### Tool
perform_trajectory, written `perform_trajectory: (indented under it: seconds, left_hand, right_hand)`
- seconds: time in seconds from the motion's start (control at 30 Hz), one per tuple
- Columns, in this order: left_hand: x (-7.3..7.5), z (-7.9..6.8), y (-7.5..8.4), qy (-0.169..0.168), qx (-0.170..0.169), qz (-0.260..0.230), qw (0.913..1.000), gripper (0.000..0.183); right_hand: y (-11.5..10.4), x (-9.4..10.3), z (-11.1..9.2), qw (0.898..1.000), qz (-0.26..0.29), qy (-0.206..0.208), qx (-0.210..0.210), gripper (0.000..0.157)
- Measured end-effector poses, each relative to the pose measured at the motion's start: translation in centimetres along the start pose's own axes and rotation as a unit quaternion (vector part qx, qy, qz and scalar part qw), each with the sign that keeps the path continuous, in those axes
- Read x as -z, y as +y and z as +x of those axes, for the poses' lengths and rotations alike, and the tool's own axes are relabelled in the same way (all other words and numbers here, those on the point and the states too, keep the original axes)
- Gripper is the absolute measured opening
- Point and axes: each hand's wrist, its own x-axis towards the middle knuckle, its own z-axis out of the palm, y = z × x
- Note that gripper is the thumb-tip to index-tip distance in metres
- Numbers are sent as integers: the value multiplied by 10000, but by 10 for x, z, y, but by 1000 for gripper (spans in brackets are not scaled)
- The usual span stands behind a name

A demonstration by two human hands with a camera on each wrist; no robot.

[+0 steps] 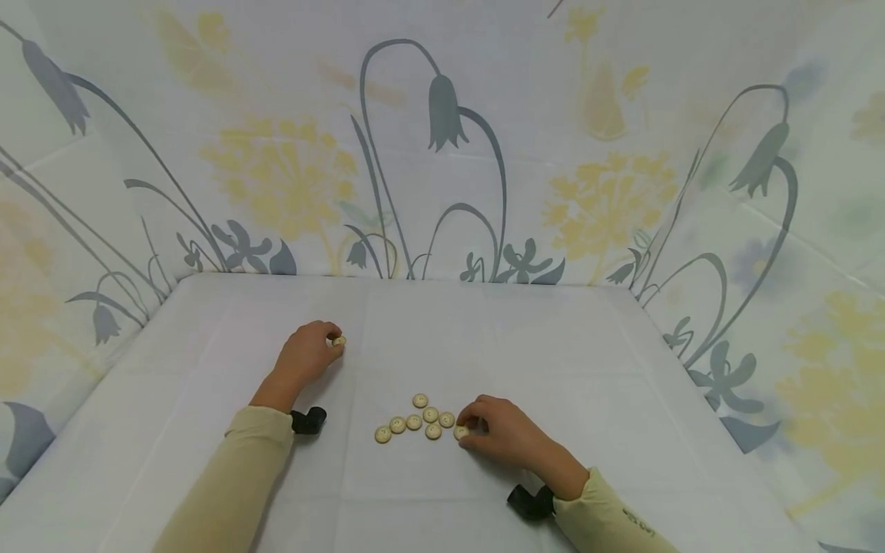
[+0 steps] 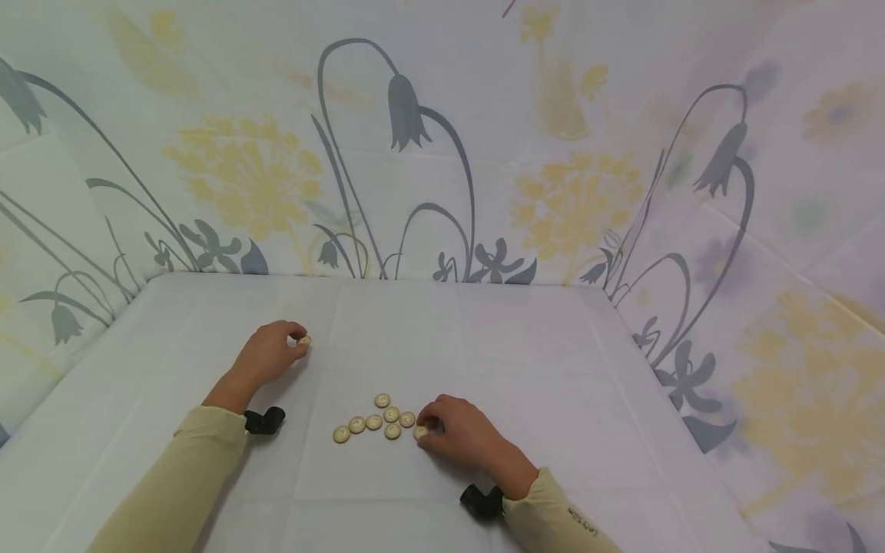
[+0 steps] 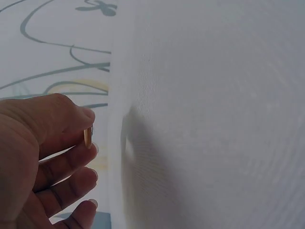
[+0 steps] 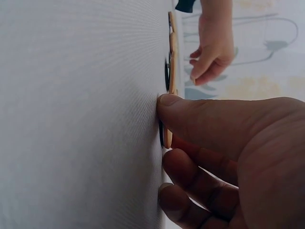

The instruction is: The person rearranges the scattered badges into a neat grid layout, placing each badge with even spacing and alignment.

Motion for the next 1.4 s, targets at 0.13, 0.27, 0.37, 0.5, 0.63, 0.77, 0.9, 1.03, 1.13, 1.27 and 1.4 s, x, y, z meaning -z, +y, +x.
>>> perform_trajectory:
  seconds: [0.13,0.27,0.37,0.5,0.63,0.77,0.9,1.03,1.13,1.27,1.4]
  left_hand:
    - [2,2,-5,2,76,-13,10000,33]
    - [4,5,-12,32,140,55,9999,33]
    - [5,6,-16,59,149,94,9998,33]
    - [6,8,-20,75,132,172,9997,34]
    - [8,9,-23,45,202,298,9993,34]
    - [10,9,-24,10,284,398,9988,35]
    - [11,8,-27,80,302,439,9985,34]
    - [11,9,-31,86,318,392,9987,33]
    - [10,11,-33,66,328,392,9987,32]
    - [9,13,-34,77,311,461,9984,32]
    - [9,14,-32,64,276,562,9980,32]
  right_hand:
    - [0,0,1,10000,30,18,11,19]
    - [-1,1,1,10000,68,-18,-48,20]
    - [-2,1,0,9999,93,-49,-91,19]
    - [-2,1,-1,9999,100,-57,-105,19]
    - [-1,1,-1,9998,129,-74,-128,19]
    - [0,0,0,9998,175,-67,-94,19]
    - [1,0,0,9998,176,-58,-68,19]
    - [1,0,0,9998,137,-92,-116,19]
    - [1,0,0,9998,112,-108,-134,19]
    - [2,0,0,9998,110,-89,-126,20]
    - [3,0,0,9999,91,-69,-101,20]
